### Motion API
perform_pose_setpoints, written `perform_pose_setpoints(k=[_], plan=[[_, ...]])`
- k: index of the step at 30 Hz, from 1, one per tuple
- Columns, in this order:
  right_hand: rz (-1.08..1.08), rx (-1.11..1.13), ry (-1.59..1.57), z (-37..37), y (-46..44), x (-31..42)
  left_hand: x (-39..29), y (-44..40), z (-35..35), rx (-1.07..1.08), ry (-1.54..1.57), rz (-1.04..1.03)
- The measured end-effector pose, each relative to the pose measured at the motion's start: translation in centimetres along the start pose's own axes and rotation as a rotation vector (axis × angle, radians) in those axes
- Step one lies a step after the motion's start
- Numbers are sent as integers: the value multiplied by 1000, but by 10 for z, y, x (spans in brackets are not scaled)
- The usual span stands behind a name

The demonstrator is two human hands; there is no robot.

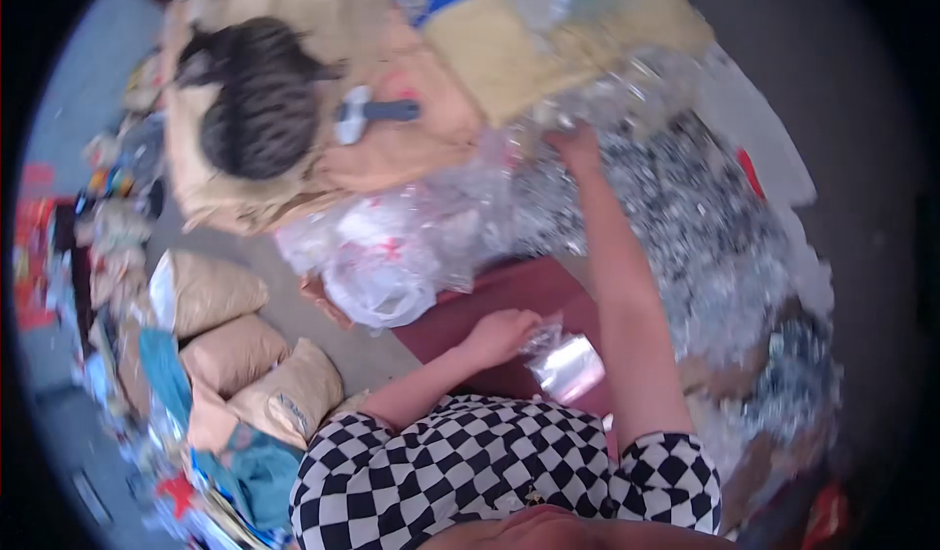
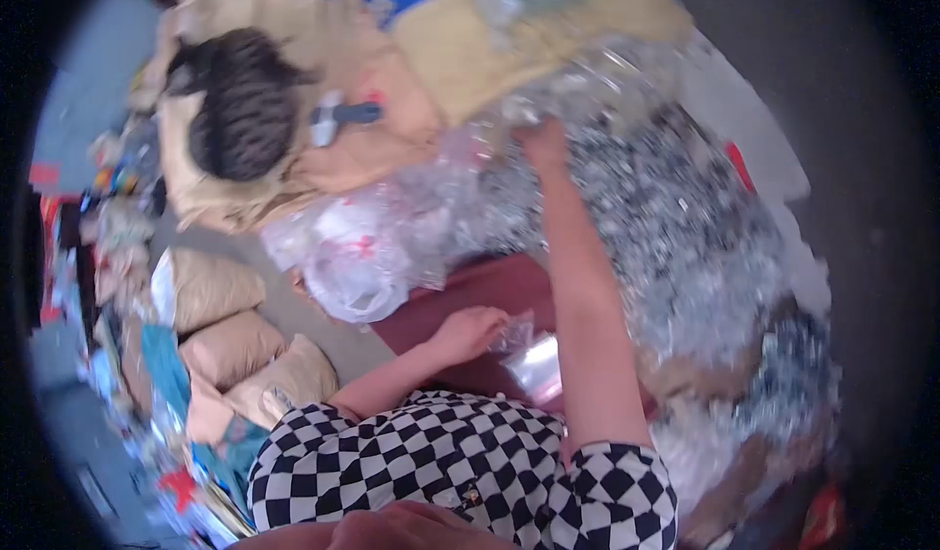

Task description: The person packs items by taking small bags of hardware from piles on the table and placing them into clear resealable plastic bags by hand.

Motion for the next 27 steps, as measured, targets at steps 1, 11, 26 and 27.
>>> perform_pose_setpoints(k=[1,11,26,27], plan=[[-78,22,-147,2,12,2,2,3,6,-39,46,7],[-195,88,-728,102,247,-52,12,12,27,-210,80,-87],[-109,717,-196,131,534,1,-132,148,-79,294,37,-606],[-96,818,-157,126,546,6,-141,157,-76,234,95,-706]])
Point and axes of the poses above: each hand's wrist, its own y-axis away from the middle knuckle, its own z-axis out of the back of the hand, x = y × z, the point moved 10 cm from there along -y, towards the middle knuckle, and after that the axes turned 9 degrees about z, right-handed, at the moved point
